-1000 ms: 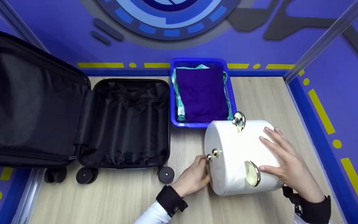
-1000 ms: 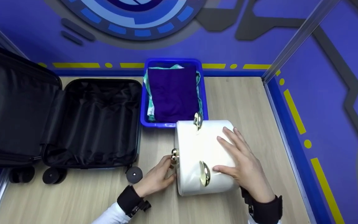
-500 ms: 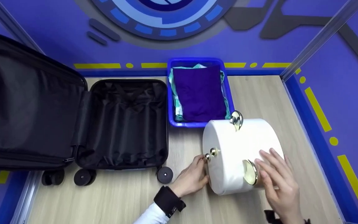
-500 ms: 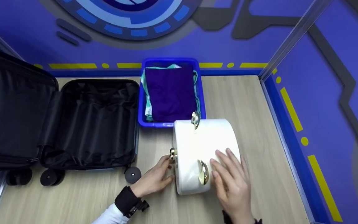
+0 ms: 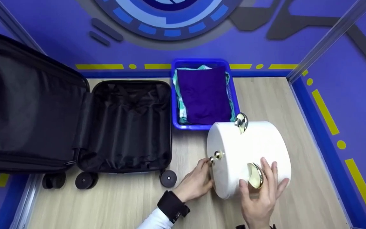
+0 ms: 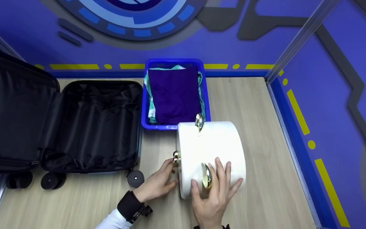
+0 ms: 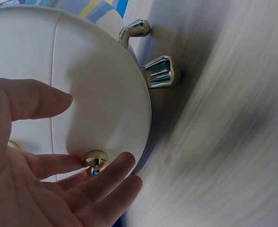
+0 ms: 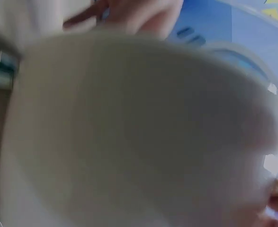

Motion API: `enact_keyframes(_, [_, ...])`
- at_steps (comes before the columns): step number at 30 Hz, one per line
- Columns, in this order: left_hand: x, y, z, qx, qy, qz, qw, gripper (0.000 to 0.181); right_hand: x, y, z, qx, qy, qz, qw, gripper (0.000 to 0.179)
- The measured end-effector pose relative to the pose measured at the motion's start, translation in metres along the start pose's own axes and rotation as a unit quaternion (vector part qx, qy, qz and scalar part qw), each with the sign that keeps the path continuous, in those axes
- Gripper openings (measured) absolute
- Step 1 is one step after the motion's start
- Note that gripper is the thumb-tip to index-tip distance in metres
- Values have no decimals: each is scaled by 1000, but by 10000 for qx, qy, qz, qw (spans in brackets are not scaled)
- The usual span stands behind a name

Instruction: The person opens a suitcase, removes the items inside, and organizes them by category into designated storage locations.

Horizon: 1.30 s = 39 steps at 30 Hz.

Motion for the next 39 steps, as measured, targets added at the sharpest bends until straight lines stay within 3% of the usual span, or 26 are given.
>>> enact_keyframes(8, [1,0,-2,52,-30,-53,10000,65,9,5,10,-272,-127,-447,9986,109])
enact_keyframes(14, [-1,1,0,22,-75,-57,10000,65,13,9,8,-100,22,-318,9994,106])
enact_keyframes(21, [-2,1,-4,251,-215,4,9995,60,2,-2,15,6,-329,-532,9980,105])
enact_keyframes(29, [5,2,-2,-14,-154,364,9992,65,-7,-11,-3,-49,-452,-672,9967,101])
enact_keyframes(39, [2,4,-1,-113,-377,402,9984,56,-19,-25,-36,138,-854,-690,9939,103])
Point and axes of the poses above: each hand's wrist, its own y-axis away from the middle knuckle, its own x-axis out of the palm, z = x × y, the point moved 10 cm from there along -y, towards the middle knuckle, and after that the axes turned 10 degrees about y, right-handed, at the moved point
